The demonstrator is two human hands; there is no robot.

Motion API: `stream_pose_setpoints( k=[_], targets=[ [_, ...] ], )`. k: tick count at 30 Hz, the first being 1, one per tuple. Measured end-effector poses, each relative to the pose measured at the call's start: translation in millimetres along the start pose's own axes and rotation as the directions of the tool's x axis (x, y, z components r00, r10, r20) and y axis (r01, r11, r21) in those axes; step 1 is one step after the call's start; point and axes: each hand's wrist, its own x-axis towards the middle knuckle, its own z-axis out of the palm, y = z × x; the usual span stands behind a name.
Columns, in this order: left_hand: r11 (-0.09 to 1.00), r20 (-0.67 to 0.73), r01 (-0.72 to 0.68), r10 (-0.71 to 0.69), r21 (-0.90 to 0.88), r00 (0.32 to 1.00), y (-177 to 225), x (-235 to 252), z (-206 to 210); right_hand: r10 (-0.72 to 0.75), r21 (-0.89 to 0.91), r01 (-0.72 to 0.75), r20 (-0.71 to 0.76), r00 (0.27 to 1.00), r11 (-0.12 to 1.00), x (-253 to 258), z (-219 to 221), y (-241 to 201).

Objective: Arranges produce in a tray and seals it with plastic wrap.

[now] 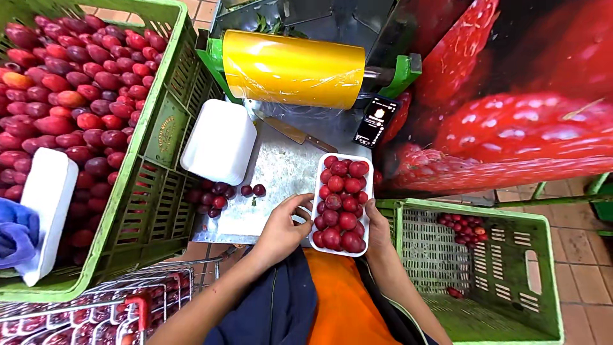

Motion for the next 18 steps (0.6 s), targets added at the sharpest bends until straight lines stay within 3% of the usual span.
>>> stream_pose_setpoints(
  k=[6,10,15,18],
  targets=[
    [1.0,0.0,0.019,-0.019,-0.006,1.0,-1.0,0.2,-0.9,0.029,0.147,-0.052,0.155,0.988,0.988,9.8,-0.6,-0.6],
    [0.998,0.031,0.021,-0.019,-0.066,0.999,-0.6,2.0,-4.4,0.061,0.236,-0.085,0.107,0.992,0.968,10.7,-0.9,1.2],
    [0.896,0.266,0.114,0.005,-0.43,0.964,-26.4,39.0,-22.4,-0.047,0.279,0.035,0.036,0.998,0.96,15.6,-0.6,0.0],
    [0.753,0.216,0.194,-0.07,-0.629,0.974,-61.9,95.7,-25.5,-0.078,0.295,0.056,0.064,0.995,0.954,18.0,-4.8,-4.8]
  ],
)
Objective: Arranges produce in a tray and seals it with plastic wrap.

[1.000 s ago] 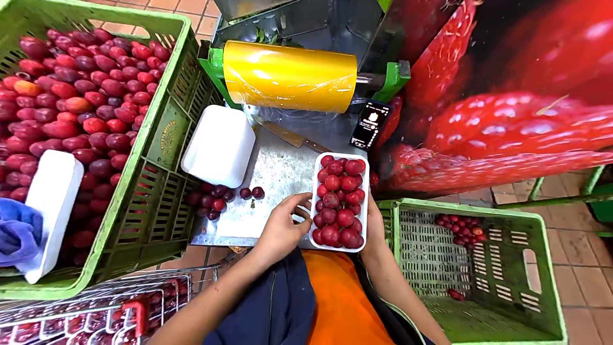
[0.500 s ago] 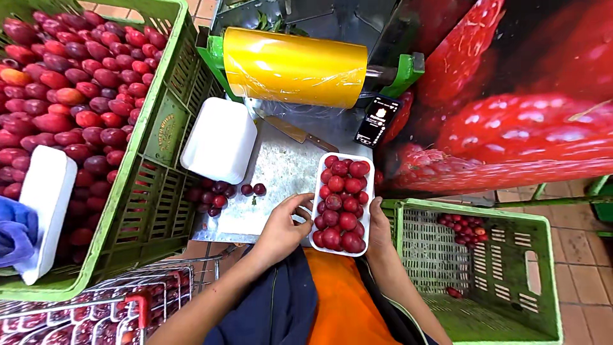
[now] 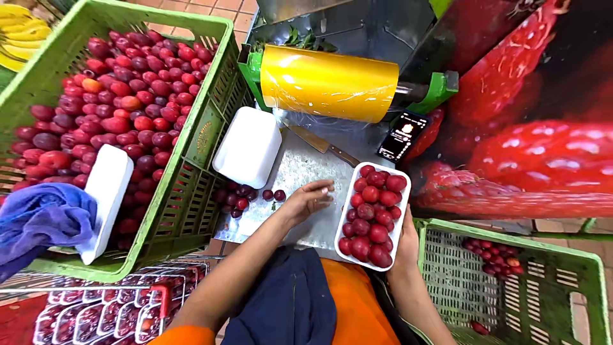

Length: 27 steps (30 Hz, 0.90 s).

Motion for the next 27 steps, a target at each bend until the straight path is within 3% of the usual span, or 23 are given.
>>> stream_pose_setpoints(
  k=[5,9,13,17,19,20,21,22,23,24,25,27],
  targets=[
    [0.938,-0.237,-0.269,0.217,-0.217,0.947,6.3,104.1,-20.4,-0.01,0.009,0.01,-0.008,1.0,1.0,-5.6,2.3,-6.7],
    [0.906,-0.344,-0.388,0.315,-0.168,0.884,28.4,152.0,-28.4,-0.023,0.028,0.024,-0.039,0.999,0.999,-12.6,1.3,-12.3],
    [0.919,-0.442,-0.393,0.367,0.034,0.819,54.9,141.0,-14.9,-0.044,0.027,0.045,-0.04,0.998,0.999,-20.1,1.3,-15.6],
    [0.895,-0.493,-0.366,0.447,0.256,0.746,76.7,54.6,39.1,-0.039,0.043,0.04,-0.027,0.999,0.998,-28.9,-2.1,-17.6],
    [0.726,-0.37,-0.507,0.679,0.465,0.633,78.0,14.0,56.5,-0.032,0.069,0.034,-0.018,0.999,0.997,-33.1,-5.7,-16.8],
    [0.547,-0.228,-0.593,0.818,0.591,0.529,77.1,1.8,56.3,-0.035,0.063,0.037,-0.033,0.999,0.997,-36.3,-7.3,-15.5],
    [0.291,-0.042,-0.637,0.926,0.714,0.376,77.7,-3.5,51.6,-0.03,0.06,0.033,-0.042,0.999,0.998,-39.4,-8.4,-14.5],
    [0.0,0.157,-0.591,0.964,0.807,0.214,82.0,-4.0,45.3,-0.02,0.063,0.022,-0.037,0.999,0.998,-41.6,-8.3,-14.1],
    [-0.248,0.323,-0.456,0.942,0.855,0.094,89.1,-1.0,39.0,-0.011,0.071,0.014,-0.033,0.999,0.997,-43.3,-7.9,-13.7],
    [-0.406,0.436,-0.283,0.899,0.869,0.051,97.2,4.6,33.9,-0.008,0.079,0.009,-0.017,1.0,0.997,-44.3,-8.7,-13.1],
    [-0.481,0.492,-0.128,0.867,0.867,0.076,105.6,12.0,30.5,-0.007,0.084,0.007,-0.006,1.0,0.996,-44.8,-8.9,-12.4],
    [-0.496,0.485,0.021,0.857,0.868,0.174,122.6,32.5,28.5,-0.001,0.079,0.002,-0.006,1.0,0.997,-46.6,-7.2,-10.6]
  ],
)
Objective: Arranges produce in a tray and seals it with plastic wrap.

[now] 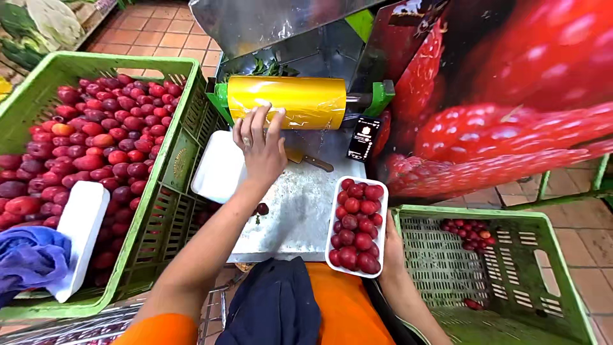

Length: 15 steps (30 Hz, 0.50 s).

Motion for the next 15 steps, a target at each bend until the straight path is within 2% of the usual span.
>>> stream_pose_setpoints(
  k=[3,5,6,9,12,15],
  targets=[
    [0.997,0.235,0.035,-0.017,-0.074,0.972,-5.7,36.4,15.7,0.025,-0.048,-0.025,0.01,1.0,0.999,0.1,4.1,5.9],
    [0.983,0.383,0.011,0.06,-0.182,0.922,-9.3,57.8,19.3,0.032,-0.054,-0.03,0.033,0.999,0.998,7.0,7.3,10.7],
    [0.96,0.407,-0.018,0.135,-0.278,0.904,-11.5,63.1,19.5,0.029,-0.071,-0.026,0.045,0.999,0.997,12.0,9.1,13.6],
    [0.895,0.327,-0.105,0.265,-0.434,0.907,-6.6,71.5,1.8,0.04,-0.049,-0.034,0.113,0.993,0.998,33.7,16.1,24.5],
    [0.876,0.193,-0.163,0.275,-0.455,0.942,8.8,75.1,-38.1,0.088,-0.022,-0.086,0.172,0.981,0.996,56.8,25.3,39.8],
    [0.859,0.128,-0.22,0.31,-0.462,0.942,25.5,63.8,-91.8,0.143,-0.061,-0.132,0.218,0.966,0.989,82.6,28.7,59.6]
  ],
)
